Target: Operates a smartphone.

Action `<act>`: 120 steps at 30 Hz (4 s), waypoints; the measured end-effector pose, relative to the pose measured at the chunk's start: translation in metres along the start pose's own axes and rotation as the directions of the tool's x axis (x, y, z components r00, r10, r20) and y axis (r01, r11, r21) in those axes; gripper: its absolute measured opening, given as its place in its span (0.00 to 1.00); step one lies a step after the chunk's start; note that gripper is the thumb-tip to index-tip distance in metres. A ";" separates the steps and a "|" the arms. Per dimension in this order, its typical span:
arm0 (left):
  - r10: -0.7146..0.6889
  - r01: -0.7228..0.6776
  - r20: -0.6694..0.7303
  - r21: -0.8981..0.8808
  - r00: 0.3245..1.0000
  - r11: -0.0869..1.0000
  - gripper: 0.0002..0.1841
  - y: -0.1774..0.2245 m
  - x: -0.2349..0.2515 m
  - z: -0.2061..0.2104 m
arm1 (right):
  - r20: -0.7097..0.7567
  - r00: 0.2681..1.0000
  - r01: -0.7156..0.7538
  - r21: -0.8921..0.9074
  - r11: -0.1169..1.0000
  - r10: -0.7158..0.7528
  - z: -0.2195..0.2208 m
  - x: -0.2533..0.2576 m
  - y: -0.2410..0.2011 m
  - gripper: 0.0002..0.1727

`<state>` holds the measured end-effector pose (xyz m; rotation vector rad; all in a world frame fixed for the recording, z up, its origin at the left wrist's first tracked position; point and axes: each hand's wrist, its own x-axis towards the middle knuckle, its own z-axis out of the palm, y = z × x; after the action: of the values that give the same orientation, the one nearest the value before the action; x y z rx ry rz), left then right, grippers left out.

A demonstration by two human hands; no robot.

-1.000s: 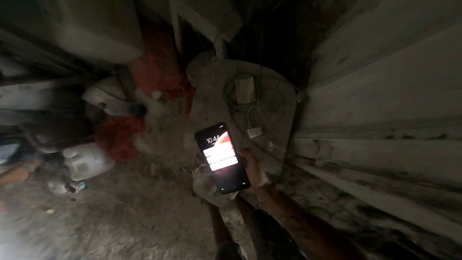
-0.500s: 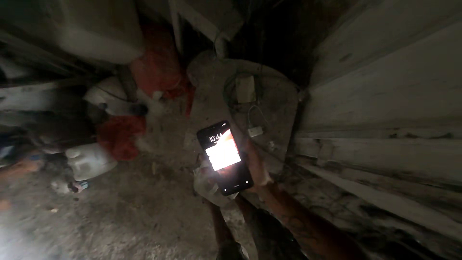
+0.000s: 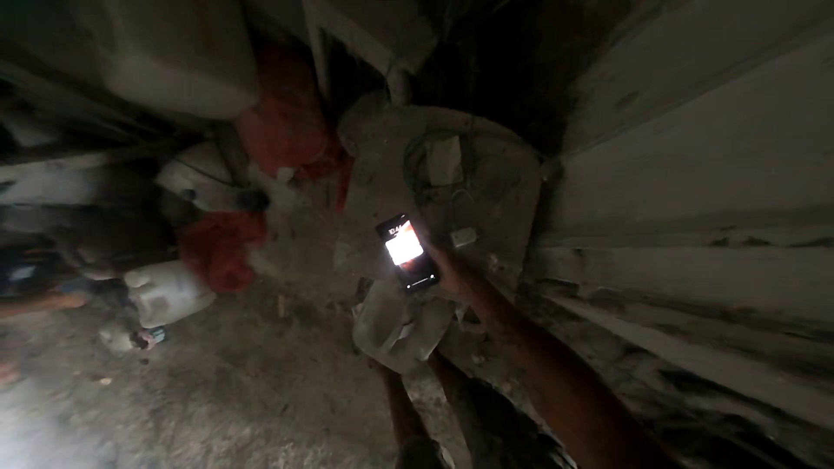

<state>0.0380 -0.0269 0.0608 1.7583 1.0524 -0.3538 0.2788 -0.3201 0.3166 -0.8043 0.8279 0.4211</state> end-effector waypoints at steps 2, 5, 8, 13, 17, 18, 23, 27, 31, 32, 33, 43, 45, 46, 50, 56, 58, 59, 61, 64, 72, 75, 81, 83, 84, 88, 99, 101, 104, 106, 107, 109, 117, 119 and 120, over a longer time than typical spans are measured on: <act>0.029 -0.029 0.012 0.010 1.000 1.000 0.27 -0.058 0.024 0.000 | 0.014 0.983 0.185 -0.118 0.976 -0.185 -0.021 0.022 0.013 0.34; -0.056 0.057 0.064 -0.024 0.996 0.998 0.33 -0.101 0.040 -0.001 | -0.091 0.978 0.130 -0.446 0.886 -0.189 -0.020 0.023 -0.005 0.36; -0.032 0.036 0.104 -0.034 0.994 0.999 0.33 -0.104 0.040 -0.002 | -0.114 0.959 0.135 -0.624 0.769 -0.261 -0.012 0.020 -0.017 0.33; 0.042 -0.042 0.087 -0.010 0.995 0.999 0.29 -0.088 0.041 0.000 | -0.125 0.898 0.168 -0.789 0.591 -0.422 -0.005 0.008 -0.016 0.23; -0.005 0.007 0.067 -0.021 0.998 1.000 0.29 -0.085 0.041 0.000 | -0.234 0.820 0.004 -0.910 0.414 -0.523 0.006 -0.010 -0.017 0.23; -0.019 0.020 0.063 -0.020 0.998 1.000 0.29 -0.085 0.041 0.000 | -0.214 0.798 0.007 -0.932 0.363 -0.563 0.008 -0.011 -0.015 0.22; 0.002 -0.009 0.071 0.094 0.997 0.996 0.29 -0.092 0.042 0.000 | 0.066 0.868 0.143 -0.982 0.121 -0.492 0.014 0.012 -0.026 0.33; 0.008 -0.013 0.045 0.110 0.999 0.994 0.29 -0.095 0.043 -0.001 | 0.235 0.909 0.211 -0.972 -0.107 -0.345 0.024 0.024 -0.040 0.41; 0.020 -0.022 0.055 0.026 0.998 0.999 0.30 -0.112 0.049 -0.002 | 0.237 0.919 0.196 -0.968 -0.157 -0.314 0.024 0.028 -0.041 0.48; 0.003 -0.004 0.043 0.011 0.999 1.000 0.29 -0.110 0.047 -0.002 | 0.226 0.920 0.185 -0.971 -0.153 -0.319 0.023 0.029 -0.038 0.46; -0.003 0.000 0.043 0.050 0.999 0.999 0.29 -0.107 0.047 -0.001 | 0.222 0.915 0.182 -0.972 -0.147 -0.336 0.020 0.030 -0.034 0.41; 0.053 -0.073 0.081 0.267 0.995 0.961 0.30 -0.118 0.055 -0.003 | 0.085 0.913 0.105 -0.994 0.028 -0.400 0.001 -0.022 -0.001 0.17; 0.046 -0.063 0.067 0.288 0.997 0.956 0.30 -0.108 0.050 -0.002 | 0.050 0.922 0.072 -0.996 0.043 -0.385 0.002 -0.033 0.001 0.17; 0.049 -0.066 0.067 0.294 0.997 0.953 0.30 -0.103 0.047 -0.003 | 0.046 0.922 0.064 -0.997 0.033 -0.385 0.002 -0.036 0.003 0.16; 0.018 -0.031 0.060 0.218 0.998 0.975 0.30 -0.094 0.044 -0.002 | 0.080 0.900 0.101 -0.995 0.025 -0.428 0.011 -0.053 0.006 0.14; -0.003 -0.006 0.080 0.107 0.997 0.994 0.28 -0.096 0.047 -0.002 | 0.122 0.870 0.166 -0.985 0.051 -0.477 0.020 -0.061 0.005 0.15; 0.016 -0.024 0.072 0.108 0.997 0.994 0.27 -0.097 0.047 -0.002 | 0.139 0.863 0.176 -0.984 0.030 -0.486 0.009 -0.043 0.013 0.15; 0.025 -0.034 0.064 0.142 0.998 0.989 0.27 -0.096 0.048 -0.002 | 0.146 0.858 0.185 -0.982 0.030 -0.492 0.007 -0.038 0.014 0.15; 0.033 -0.045 0.055 0.229 0.998 0.972 0.28 -0.094 0.048 -0.002 | 0.143 0.868 0.181 -0.983 0.035 -0.476 0.008 -0.032 0.013 0.16; 0.029 -0.042 0.064 0.215 0.998 0.976 0.29 -0.096 0.043 -0.003 | 0.119 0.923 0.129 -0.992 0.002 -0.366 0.016 -0.023 0.005 0.18; -0.040 0.037 0.017 0.133 0.999 0.990 0.30 -0.068 0.031 -0.003 | 0.195 0.910 0.189 -0.981 -0.052 -0.366 0.027 -0.002 -0.011 0.19; -0.029 0.025 0.032 0.108 0.999 0.994 0.30 -0.075 0.034 -0.003 | 0.191 0.877 0.200 -0.979 -0.028 -0.441 0.025 0.002 -0.011 0.15; -0.032 0.031 0.039 0.032 0.999 0.999 0.30 -0.090 0.043 0.000 | 0.178 0.878 0.183 -0.983 -0.030 -0.444 0.026 0.005 -0.011 0.16; -0.025 0.023 0.030 0.065 0.999 0.998 0.30 -0.089 0.041 -0.003 | 0.076 0.885 0.145 -0.983 0.116 -0.458 0.028 0.009 -0.007 0.20; -0.022 0.018 0.034 0.094 0.999 0.995 0.30 -0.078 0.037 -0.004 | 0.082 0.898 0.132 -0.987 0.086 -0.433 0.029 0.010 -0.006 0.22; 0.004 -0.011 0.050 0.139 0.999 0.990 0.28 -0.062 0.030 -0.005 | 0.166 0.915 0.132 -0.985 -0.115 -0.369 0.031 0.017 -0.001 0.21; -0.037 0.034 0.061 0.045 0.997 0.998 0.29 -0.087 0.040 -0.004 | 0.013 0.965 0.001 -0.999 -0.048 -0.261 0.030 -0.046 0.013 0.16; -0.017 0.012 0.053 0.096 0.998 0.995 0.28 -0.089 0.042 -0.004 | -0.005 0.948 -0.014 -1.000 -0.024 -0.318 0.025 -0.066 0.015 0.15; -0.010 0.005 0.063 0.084 0.998 0.996 0.28 -0.089 0.042 -0.002 | -0.020 0.938 -0.025 -1.000 -0.010 -0.346 0.015 -0.076 0.020 0.18; -0.021 0.018 0.059 0.048 0.998 0.999 0.27 -0.092 0.043 -0.001 | -0.004 0.934 -0.014 -1.000 -0.025 -0.357 0.012 -0.072 0.018 0.16; -0.028 0.025 0.059 0.049 0.998 0.998 0.27 -0.095 0.043 -0.001 | 0.004 0.932 -0.002 -1.000 -0.016 -0.361 0.013 -0.070 0.015 0.15; -0.036 0.033 0.048 0.058 0.998 0.998 0.27 -0.093 0.042 -0.001 | 0.028 0.914 0.054 -0.997 0.052 -0.405 0.021 -0.073 0.006 0.14; 0.034 -0.038 0.062 0.061 0.997 0.997 0.27 -0.094 0.043 0.000 | -0.034 0.886 -0.015 -0.999 0.045 -0.462 0.002 -0.040 0.001 0.23; 0.027 -0.031 0.076 0.048 0.997 0.998 0.27 -0.103 0.048 0.001 | -0.014 0.906 -0.009 -1.000 0.012 -0.423 -0.004 -0.050 0.007 0.17; 0.034 -0.039 0.076 0.066 0.997 0.997 0.27 -0.105 0.048 0.001 | 0.012 0.905 0.020 -1.000 0.015 -0.424 -0.006 -0.058 0.011 0.16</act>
<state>-0.0167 0.0073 -0.0353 1.8078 0.9642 -0.4337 0.2333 -0.3193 0.3550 -2.4403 0.5253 0.5803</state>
